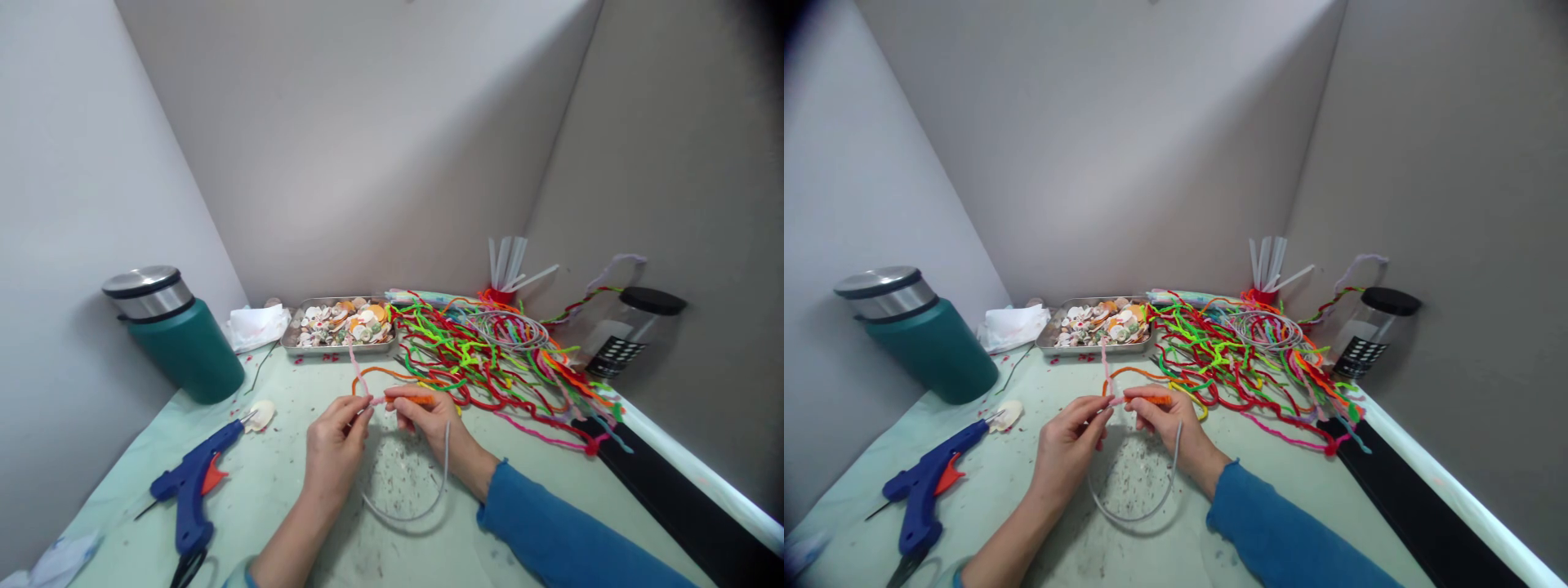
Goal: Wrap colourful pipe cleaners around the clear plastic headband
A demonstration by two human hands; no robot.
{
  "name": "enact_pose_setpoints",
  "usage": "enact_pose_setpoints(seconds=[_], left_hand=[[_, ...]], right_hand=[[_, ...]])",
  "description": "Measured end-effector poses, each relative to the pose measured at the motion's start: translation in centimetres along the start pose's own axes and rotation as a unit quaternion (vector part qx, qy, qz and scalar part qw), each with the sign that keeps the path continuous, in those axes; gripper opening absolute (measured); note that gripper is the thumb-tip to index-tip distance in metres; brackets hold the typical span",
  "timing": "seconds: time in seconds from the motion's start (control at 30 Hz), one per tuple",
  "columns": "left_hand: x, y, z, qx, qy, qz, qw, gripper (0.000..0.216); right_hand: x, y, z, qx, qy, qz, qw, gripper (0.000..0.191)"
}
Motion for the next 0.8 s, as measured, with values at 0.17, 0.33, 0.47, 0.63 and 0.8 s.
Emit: enact_pose_setpoints(seconds=[0.17,0.33,0.47,0.63,0.8], left_hand=[[0.5,-0.1,-0.1,-0.015,0.035,-0.037,0.999,0.025],[0.7,0.3,-0.1,-0.053,0.046,-0.048,0.996,0.027],[-0.3,1.0,0.1,-0.102,-0.002,-0.058,0.993,0.029],[-1.2,2.3,0.7,-0.167,-0.058,-0.148,0.973,0.032],[-1.0,3.0,1.0,-0.207,-0.047,-0.276,0.937,0.034]], right_hand=[[0.1,0.4,0.0,-0.016,0.011,-0.009,1.000,0.019],[0.2,0.4,-0.1,-0.023,0.016,-0.012,1.000,0.020],[0.7,0.1,-0.2,-0.008,0.042,-0.010,0.999,0.037],[1.2,1.5,-0.5,-0.090,0.082,-0.139,0.983,0.017],[2.8,3.7,-1.5,-0.232,0.144,-0.338,0.901,0.018]])
Point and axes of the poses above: each hand's wrist, its own z-axis towards the middle knuckle, its own x-axis out of the palm, y = z × x, the point moved 7 cm from there along z, towards the middle knuckle, and after that the axes turned 8 degrees about -x, right-handed, at the moved point
